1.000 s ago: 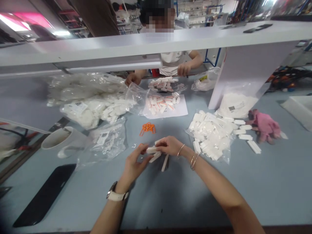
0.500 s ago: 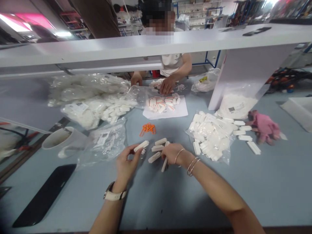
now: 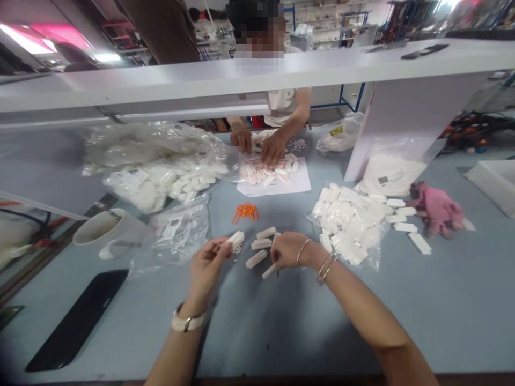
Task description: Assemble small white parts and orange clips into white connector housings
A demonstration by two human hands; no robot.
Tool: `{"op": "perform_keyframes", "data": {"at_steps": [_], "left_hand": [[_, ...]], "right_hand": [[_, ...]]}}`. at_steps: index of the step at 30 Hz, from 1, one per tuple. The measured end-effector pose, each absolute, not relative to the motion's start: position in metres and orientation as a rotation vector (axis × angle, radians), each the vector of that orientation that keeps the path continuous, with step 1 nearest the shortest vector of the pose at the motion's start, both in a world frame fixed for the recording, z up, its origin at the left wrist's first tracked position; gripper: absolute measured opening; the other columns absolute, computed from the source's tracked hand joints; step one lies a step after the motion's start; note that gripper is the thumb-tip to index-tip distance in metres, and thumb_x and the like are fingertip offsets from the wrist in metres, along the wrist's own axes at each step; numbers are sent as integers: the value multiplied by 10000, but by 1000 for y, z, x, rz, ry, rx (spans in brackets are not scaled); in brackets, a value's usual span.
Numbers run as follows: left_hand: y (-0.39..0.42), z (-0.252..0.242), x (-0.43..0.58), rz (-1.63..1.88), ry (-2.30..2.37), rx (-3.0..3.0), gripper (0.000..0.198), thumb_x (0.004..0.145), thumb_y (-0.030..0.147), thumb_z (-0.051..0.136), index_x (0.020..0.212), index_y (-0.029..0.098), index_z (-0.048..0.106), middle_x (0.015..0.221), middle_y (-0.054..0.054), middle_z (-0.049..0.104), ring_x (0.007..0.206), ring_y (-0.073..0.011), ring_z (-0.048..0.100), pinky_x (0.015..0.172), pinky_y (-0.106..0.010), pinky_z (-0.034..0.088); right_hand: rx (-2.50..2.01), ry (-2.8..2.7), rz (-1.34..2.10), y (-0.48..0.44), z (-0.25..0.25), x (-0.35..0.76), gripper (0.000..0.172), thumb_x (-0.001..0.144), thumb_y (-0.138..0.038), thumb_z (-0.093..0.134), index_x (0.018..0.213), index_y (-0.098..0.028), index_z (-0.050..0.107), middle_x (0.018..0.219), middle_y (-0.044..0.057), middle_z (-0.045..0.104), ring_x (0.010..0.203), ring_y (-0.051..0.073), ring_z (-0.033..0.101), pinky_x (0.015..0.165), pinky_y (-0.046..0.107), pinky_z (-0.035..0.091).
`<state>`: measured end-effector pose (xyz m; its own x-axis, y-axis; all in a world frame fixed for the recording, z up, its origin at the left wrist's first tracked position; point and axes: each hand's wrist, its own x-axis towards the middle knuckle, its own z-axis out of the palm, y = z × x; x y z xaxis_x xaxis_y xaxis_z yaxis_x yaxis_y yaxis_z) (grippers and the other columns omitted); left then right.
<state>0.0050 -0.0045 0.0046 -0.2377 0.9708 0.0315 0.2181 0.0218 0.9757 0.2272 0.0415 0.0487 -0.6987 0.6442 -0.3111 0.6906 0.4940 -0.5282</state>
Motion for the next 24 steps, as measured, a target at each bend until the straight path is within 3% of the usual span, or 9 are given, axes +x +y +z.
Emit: {"op": "perform_keyframes", "data": {"at_steps": [7,12,17,21,24], "left_hand": [[-8,11,-3,938,983,1075,300,694,417,710,748,141,605,624,-7,564,594,-113,499,595,-226,392],[-9,9,-5,837,958,1193,251,722,377,697,733,144,605,661,-10,547,618,-107,471,577,-210,348],[-10,5,-2,870,951,1148,282,704,400,709,747,144,600,655,-6,553,613,-108,474,580,-212,344],[-8,3,0,1026,979,1058,321,676,430,719,757,142,604,642,-13,572,611,-118,502,601,-230,385],[-3,2,-3,1217,1197,1013,334,672,439,707,796,147,602,660,-11,584,614,-129,533,618,-249,422]], "right_hand": [[1339,2691,-1851,53,68,254,156,632,-239,668,726,-152,578,559,-68,482,506,56,404,498,186,334],[1705,2811,-2102,56,68,257,248,654,-266,630,652,-200,391,530,-91,395,459,46,310,436,185,263],[2134,2767,-2322,61,45,238,256,789,-425,527,735,-214,392,585,-54,522,468,72,437,467,204,359],[2225,2642,-2337,66,17,223,308,817,-520,453,863,-215,449,670,-15,606,513,103,523,512,237,437],[2261,2734,-1895,66,3,220,295,814,-496,479,839,-204,508,762,14,634,647,133,572,637,281,467]]}}
